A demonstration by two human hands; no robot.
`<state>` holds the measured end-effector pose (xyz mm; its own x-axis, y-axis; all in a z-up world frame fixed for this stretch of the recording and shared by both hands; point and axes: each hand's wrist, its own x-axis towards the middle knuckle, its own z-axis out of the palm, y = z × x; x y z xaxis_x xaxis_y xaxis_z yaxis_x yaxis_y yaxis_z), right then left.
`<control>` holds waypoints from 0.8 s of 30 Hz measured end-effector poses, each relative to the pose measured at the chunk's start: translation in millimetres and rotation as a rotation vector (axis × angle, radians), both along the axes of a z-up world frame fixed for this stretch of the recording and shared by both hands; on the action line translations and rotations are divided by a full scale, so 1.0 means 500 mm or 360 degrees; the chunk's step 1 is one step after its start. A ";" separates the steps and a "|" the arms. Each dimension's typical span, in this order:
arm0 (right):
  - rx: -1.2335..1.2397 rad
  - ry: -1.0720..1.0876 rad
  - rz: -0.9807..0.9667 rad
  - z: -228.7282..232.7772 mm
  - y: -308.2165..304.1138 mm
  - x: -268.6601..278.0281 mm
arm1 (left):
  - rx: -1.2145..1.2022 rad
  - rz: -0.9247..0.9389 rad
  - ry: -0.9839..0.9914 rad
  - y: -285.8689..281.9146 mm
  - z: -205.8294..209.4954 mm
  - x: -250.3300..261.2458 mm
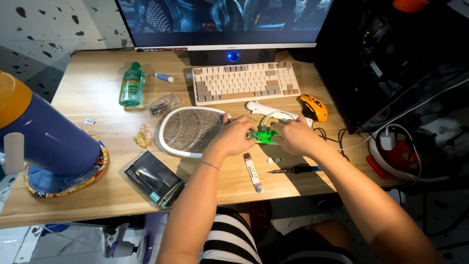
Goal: Repairing an electric mosquito swatter by soldering the circuit board and reassembling the device housing.
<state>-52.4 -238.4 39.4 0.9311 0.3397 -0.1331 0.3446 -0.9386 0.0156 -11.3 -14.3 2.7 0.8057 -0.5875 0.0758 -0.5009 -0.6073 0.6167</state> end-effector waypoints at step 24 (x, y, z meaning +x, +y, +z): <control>0.0042 -0.0061 -0.0081 0.005 0.012 -0.011 | -0.0065 0.0021 -0.0059 -0.004 -0.009 0.000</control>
